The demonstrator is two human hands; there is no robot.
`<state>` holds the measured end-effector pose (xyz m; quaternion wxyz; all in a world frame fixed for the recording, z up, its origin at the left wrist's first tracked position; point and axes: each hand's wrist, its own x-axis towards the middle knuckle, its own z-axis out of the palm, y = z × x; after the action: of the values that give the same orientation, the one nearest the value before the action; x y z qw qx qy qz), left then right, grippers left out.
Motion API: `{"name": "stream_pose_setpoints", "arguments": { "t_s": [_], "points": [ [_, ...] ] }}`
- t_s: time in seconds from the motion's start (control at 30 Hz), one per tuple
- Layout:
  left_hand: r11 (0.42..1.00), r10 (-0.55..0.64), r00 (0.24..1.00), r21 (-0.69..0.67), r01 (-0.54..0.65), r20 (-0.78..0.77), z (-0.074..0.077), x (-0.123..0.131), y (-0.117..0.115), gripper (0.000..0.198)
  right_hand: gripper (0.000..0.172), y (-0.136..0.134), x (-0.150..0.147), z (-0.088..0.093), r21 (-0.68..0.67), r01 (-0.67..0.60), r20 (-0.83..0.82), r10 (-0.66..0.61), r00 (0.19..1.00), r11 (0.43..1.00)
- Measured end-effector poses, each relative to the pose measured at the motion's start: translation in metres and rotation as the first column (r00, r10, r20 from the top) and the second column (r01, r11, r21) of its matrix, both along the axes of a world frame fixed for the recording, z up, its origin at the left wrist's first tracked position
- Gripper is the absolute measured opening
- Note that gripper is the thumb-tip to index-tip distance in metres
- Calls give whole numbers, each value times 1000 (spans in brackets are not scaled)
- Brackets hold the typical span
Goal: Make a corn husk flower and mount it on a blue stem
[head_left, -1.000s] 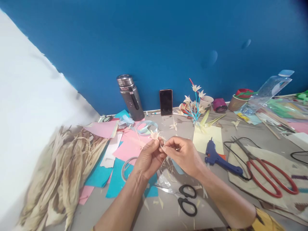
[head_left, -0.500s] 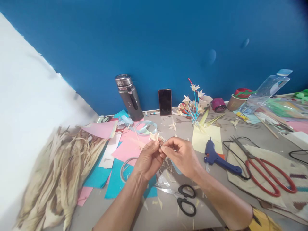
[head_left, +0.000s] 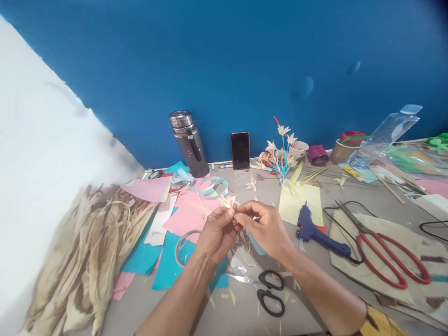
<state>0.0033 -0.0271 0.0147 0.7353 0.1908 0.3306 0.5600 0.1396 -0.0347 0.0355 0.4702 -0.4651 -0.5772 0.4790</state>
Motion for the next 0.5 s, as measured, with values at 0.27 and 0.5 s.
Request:
{"name": "stream_pose_setpoints", "arguments": {
  "t_s": [0.27, 0.5],
  "points": [
    [985, 13, 986, 174, 17, -166, 10, -1, -3, 28, 10, 7, 8, -17, 109, 31, 83, -40, 996, 994],
    [944, 170, 881, 330, -16, -442, 10, -2, -5, 19, 14, 11, 11, -26, 242, 102, 97, -128, 987, 965]
  ]
}}
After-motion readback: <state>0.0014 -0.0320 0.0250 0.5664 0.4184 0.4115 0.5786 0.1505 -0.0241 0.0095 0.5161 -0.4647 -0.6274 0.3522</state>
